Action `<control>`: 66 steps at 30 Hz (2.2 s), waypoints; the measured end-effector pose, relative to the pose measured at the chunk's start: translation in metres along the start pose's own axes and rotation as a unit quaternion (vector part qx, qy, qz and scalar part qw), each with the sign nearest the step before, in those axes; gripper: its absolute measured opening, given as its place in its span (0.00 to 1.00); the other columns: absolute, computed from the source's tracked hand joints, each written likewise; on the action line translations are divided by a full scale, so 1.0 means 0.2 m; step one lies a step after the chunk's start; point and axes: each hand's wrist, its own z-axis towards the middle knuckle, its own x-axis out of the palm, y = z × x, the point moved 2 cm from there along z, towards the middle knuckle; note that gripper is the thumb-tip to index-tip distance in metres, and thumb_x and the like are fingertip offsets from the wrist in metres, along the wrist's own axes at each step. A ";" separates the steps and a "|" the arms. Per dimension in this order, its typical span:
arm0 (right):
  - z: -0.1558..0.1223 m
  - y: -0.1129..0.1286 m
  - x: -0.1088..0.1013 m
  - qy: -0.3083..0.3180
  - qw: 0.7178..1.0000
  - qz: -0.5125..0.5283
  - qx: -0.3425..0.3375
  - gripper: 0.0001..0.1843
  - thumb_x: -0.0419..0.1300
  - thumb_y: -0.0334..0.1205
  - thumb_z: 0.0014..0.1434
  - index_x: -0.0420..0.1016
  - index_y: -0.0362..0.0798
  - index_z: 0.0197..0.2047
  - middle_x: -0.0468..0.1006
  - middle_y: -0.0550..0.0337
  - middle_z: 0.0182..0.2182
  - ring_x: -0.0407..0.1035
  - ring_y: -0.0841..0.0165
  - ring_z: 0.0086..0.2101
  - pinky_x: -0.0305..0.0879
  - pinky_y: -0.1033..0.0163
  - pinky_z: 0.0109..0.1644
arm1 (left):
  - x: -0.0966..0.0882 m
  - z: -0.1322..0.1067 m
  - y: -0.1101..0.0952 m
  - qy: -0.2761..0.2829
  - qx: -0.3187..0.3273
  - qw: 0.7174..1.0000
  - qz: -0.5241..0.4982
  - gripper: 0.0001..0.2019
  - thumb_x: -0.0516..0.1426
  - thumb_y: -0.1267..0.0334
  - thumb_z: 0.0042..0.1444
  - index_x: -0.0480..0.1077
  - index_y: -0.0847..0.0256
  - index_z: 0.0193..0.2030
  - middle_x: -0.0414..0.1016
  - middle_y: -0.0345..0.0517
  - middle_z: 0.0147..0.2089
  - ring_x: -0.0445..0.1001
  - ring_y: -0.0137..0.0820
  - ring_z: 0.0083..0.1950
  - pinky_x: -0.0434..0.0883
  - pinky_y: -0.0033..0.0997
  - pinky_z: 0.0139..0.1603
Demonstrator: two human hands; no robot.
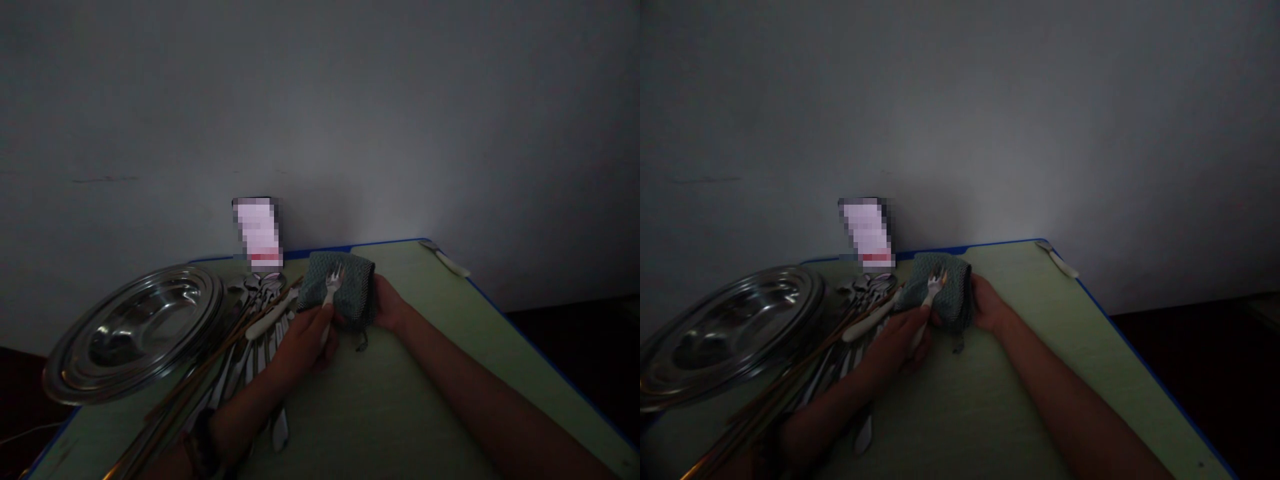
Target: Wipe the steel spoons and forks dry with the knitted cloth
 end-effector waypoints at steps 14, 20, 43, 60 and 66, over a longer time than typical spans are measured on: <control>0.04 -0.08 -0.02 -0.101 0.980 -0.129 -0.114 0.16 0.64 0.51 0.47 0.74 0.46 0.28 0.73 0.66 0.21 0.64 0.73 0.23 0.59 0.66 0.31 | 0.02 0.01 0.00 0.029 0.043 0.987 0.155 0.19 0.44 0.51 0.60 0.58 0.59 0.22 0.58 0.33 0.16 0.58 0.25 0.18 0.56 0.25 0.21; 0.04 -0.05 -0.08 -0.198 0.958 -0.137 -0.155 0.22 0.59 0.59 0.49 0.70 0.47 0.23 0.69 0.66 0.17 0.61 0.71 0.21 0.54 0.65 0.27 | 0.03 -0.03 0.01 0.056 0.043 0.986 0.149 0.16 0.46 0.53 0.60 0.62 0.60 0.28 0.61 0.34 0.19 0.58 0.24 0.20 0.57 0.25 0.23; 0.05 -0.02 -0.09 -0.200 0.953 -0.184 -0.135 0.20 0.60 0.57 0.47 0.73 0.47 0.24 0.71 0.66 0.18 0.64 0.69 0.27 0.57 0.64 0.34 | 0.04 -0.05 0.02 0.048 0.045 0.984 0.164 0.17 0.44 0.52 0.61 0.57 0.59 0.27 0.58 0.34 0.23 0.57 0.25 0.24 0.56 0.26 0.25; 0.02 0.00 -0.03 -0.010 0.997 -0.063 -0.036 0.13 0.68 0.42 0.42 0.75 0.47 0.32 0.79 0.62 0.26 0.72 0.68 0.28 0.66 0.62 0.40 | 0.04 -0.03 0.04 0.049 0.033 0.995 0.083 0.13 0.46 0.51 0.60 0.59 0.59 0.39 0.56 0.32 0.23 0.55 0.24 0.21 0.56 0.23 0.20; 0.02 -0.01 -0.03 0.014 0.998 -0.060 -0.028 0.13 0.67 0.38 0.43 0.75 0.45 0.34 0.79 0.61 0.27 0.72 0.69 0.29 0.66 0.63 0.39 | 0.04 -0.03 0.00 0.038 0.038 0.987 0.149 0.12 0.46 0.53 0.60 0.60 0.60 0.36 0.59 0.33 0.21 0.57 0.26 0.21 0.58 0.26 0.23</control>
